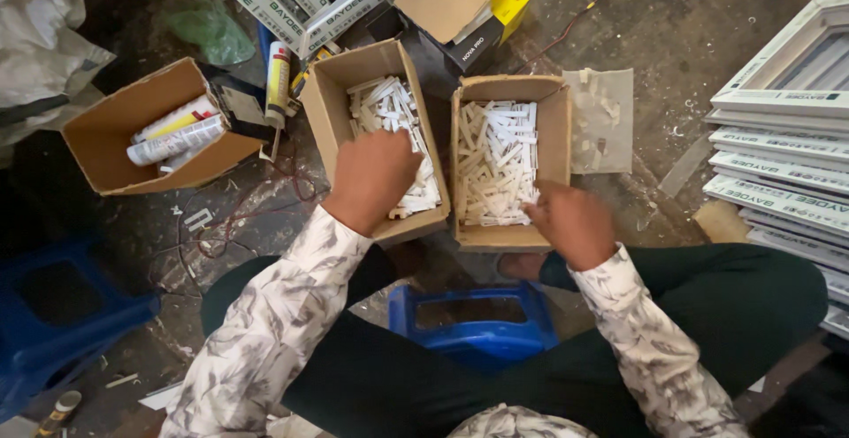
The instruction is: The person sits on a stool and sorts small white plastic pieces from one cardboard box into another. They pick up pieces, inspect them, and place them into the second box, occasionally handling multiple pieces at once.
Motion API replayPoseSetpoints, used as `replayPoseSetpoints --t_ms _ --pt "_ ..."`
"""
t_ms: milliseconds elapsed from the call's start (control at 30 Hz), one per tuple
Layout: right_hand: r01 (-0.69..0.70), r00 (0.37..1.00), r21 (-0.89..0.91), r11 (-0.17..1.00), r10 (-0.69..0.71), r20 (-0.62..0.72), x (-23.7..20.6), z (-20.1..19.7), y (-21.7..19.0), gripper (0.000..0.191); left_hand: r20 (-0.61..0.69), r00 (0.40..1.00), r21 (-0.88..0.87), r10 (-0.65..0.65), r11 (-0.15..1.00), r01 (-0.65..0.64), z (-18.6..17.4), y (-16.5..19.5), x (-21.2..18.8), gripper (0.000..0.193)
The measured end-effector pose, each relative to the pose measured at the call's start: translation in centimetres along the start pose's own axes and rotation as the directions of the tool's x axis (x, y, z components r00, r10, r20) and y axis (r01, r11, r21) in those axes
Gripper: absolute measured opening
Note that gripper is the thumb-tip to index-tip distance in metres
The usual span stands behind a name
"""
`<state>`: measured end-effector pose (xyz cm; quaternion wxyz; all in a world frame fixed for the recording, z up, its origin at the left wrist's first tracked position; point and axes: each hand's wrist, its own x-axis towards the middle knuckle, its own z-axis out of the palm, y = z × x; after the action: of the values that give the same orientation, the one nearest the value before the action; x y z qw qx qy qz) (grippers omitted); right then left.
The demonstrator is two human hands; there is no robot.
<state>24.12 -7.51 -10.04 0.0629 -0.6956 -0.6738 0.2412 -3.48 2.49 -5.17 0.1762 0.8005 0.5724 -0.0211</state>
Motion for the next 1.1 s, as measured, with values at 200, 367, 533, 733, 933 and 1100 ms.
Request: replayPoseSetpoints --t_ms 200,367,533,733,933,1100 --pt "-0.062 0.997 -0.085 0.994 0.065 0.03 0.5 2.8 2.5 0.032 -0.207 0.962 -0.211 0.175 0.953 -0.219 -1.6 1.9 -2.4 0.018" --pt "-0.076 0.992 -0.029 0.997 0.078 0.1 0.7 9.0 6.9 0.037 -0.28 0.7 -0.275 0.657 0.644 -0.714 -4.4 12.3 -8.4 0.018" --pt "-0.161 0.961 0.078 0.984 0.138 0.24 3.3 15.7 11.8 0.04 -0.299 0.643 -0.087 0.705 0.651 -0.754 -3.3 15.3 -14.7 0.018" --pt "-0.128 0.99 0.013 0.992 0.129 -0.057 4.7 19.3 11.0 0.024 -0.267 0.709 0.017 0.652 0.739 -0.674 -2.7 13.7 -18.5 0.018" --pt "-0.071 0.99 -0.132 0.989 0.054 -0.128 8.4 20.6 8.7 0.023 -0.19 0.775 0.136 0.602 0.798 -0.587 -0.6 13.5 -18.4 0.019" --pt "-0.068 0.986 -0.208 0.976 0.035 -0.162 7.1 24.0 7.9 0.02 -0.153 0.821 0.248 0.55 0.826 -0.506 0.8 14.4 -19.8 0.019"
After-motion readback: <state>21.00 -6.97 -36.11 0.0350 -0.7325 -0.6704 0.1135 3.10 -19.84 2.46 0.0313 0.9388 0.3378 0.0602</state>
